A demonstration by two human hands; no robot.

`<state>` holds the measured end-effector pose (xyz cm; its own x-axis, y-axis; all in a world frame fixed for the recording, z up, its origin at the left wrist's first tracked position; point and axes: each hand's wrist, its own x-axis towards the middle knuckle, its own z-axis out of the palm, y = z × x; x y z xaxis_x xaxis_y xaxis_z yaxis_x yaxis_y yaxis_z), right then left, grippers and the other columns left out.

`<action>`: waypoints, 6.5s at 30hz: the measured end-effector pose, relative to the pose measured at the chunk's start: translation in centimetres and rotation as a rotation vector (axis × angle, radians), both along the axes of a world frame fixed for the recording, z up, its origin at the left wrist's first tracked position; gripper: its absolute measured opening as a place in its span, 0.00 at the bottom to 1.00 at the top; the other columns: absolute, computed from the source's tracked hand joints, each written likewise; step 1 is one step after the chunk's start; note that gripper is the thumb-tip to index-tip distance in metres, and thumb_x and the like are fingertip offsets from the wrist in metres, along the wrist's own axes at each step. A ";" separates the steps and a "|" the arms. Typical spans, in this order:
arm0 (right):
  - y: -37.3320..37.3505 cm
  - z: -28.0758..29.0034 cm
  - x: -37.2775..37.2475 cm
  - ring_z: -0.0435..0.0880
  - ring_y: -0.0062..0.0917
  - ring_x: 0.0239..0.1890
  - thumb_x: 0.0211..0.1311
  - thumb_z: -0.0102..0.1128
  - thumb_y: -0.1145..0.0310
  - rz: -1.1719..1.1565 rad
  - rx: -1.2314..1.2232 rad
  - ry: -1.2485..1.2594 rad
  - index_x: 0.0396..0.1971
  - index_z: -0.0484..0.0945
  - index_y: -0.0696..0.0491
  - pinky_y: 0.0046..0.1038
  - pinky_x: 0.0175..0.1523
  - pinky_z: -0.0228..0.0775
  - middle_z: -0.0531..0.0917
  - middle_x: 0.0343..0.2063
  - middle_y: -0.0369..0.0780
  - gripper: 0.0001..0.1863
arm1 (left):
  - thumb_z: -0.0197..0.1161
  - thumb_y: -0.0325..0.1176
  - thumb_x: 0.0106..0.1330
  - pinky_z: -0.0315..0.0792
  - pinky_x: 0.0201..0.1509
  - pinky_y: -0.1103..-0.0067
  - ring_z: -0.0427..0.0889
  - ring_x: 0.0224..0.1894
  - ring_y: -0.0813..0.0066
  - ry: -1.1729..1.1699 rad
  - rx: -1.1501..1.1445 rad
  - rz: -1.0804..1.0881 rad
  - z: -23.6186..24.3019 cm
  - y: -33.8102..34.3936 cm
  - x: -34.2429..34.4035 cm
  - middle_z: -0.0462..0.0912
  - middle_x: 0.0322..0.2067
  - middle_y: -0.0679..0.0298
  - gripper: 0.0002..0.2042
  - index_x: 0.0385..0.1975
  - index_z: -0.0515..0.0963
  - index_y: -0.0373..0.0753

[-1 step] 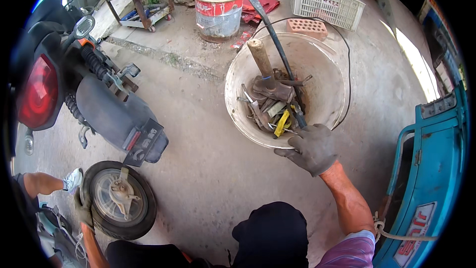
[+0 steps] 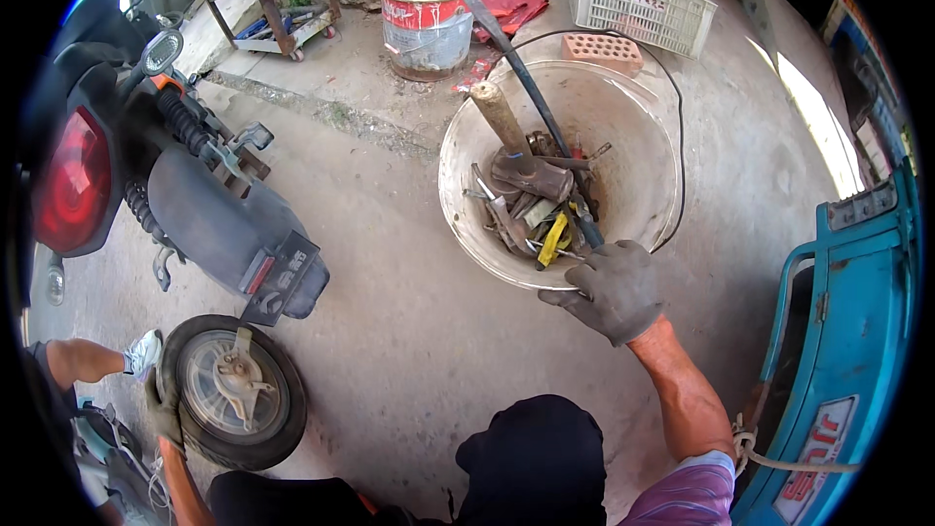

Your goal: The person puts on gloves and inspects two scooter wheels on the ground. They use a tire lever to pry at the tire bead, then retrieve a plastic bag containing small parts and place it on the floor.

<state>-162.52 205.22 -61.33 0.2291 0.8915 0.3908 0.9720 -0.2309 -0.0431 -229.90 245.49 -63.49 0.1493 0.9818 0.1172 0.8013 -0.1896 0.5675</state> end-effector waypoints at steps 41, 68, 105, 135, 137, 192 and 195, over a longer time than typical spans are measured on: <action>0.2 -6.1 5.6 0.80 0.32 0.56 0.72 0.62 0.65 -0.184 0.113 0.600 0.56 0.79 0.58 0.36 0.64 0.71 0.83 0.52 0.44 0.18 | 0.56 0.32 0.76 0.86 0.48 0.72 0.90 0.40 0.65 -0.943 -0.506 0.543 -5.3 -2.1 -4.1 0.88 0.45 0.51 0.15 0.54 0.79 0.28; 30.8 -2.0 -45.4 0.66 0.47 0.75 0.58 0.68 0.66 0.717 -0.224 0.729 0.77 0.53 0.63 0.39 0.76 0.58 0.65 0.72 0.57 0.49 | 0.70 0.44 0.68 0.68 0.72 0.68 0.68 0.69 0.53 -0.805 -0.152 0.201 0.1 -5.6 3.8 0.67 0.65 0.48 0.32 0.68 0.68 0.39; 33.8 -9.4 -38.1 0.69 0.39 0.72 0.57 0.75 0.68 0.646 -0.109 0.795 0.75 0.58 0.60 0.37 0.75 0.59 0.69 0.70 0.51 0.48 | 0.85 0.49 0.39 0.67 0.75 0.63 0.68 0.70 0.51 -0.257 -0.050 -0.186 -3.4 3.3 -6.5 0.72 0.65 0.50 0.50 0.68 0.71 0.44; 37.6 -13.0 -36.8 0.71 0.31 0.71 0.79 0.50 0.45 0.489 -0.347 1.169 0.71 0.68 0.61 0.30 0.76 0.55 0.75 0.68 0.45 0.36 | 0.51 0.52 0.81 0.75 0.61 0.71 0.80 0.55 0.63 -0.757 -0.150 0.204 -15.8 -3.0 -6.3 0.80 0.56 0.50 0.27 0.61 0.75 0.31; 37.4 -13.4 -36.2 0.68 0.32 0.73 0.80 0.47 0.43 0.484 -0.329 1.197 0.72 0.67 0.61 0.30 0.78 0.53 0.72 0.71 0.46 0.37 | 0.50 0.52 0.82 0.76 0.61 0.71 0.80 0.56 0.63 -0.829 -0.289 0.305 -15.5 -2.3 -5.8 0.80 0.56 0.50 0.28 0.63 0.74 0.31; 39.2 -15.0 -36.9 0.67 0.29 0.72 0.81 0.47 0.50 0.553 -0.338 1.253 0.72 0.68 0.59 0.30 0.78 0.52 0.72 0.70 0.43 0.32 | 0.51 0.57 0.80 0.73 0.67 0.72 0.79 0.61 0.66 -1.229 -0.360 0.288 -17.4 -4.0 -8.3 0.81 0.58 0.53 0.31 0.66 0.72 0.34; 39.5 -15.5 -35.9 0.67 0.30 0.73 0.82 0.47 0.50 0.605 -0.313 1.141 0.72 0.68 0.59 0.31 0.78 0.52 0.71 0.71 0.44 0.32 | 0.52 0.54 0.80 0.74 0.67 0.72 0.78 0.61 0.66 -1.126 -0.327 0.279 -16.3 -4.3 -7.7 0.79 0.59 0.51 0.29 0.66 0.71 0.32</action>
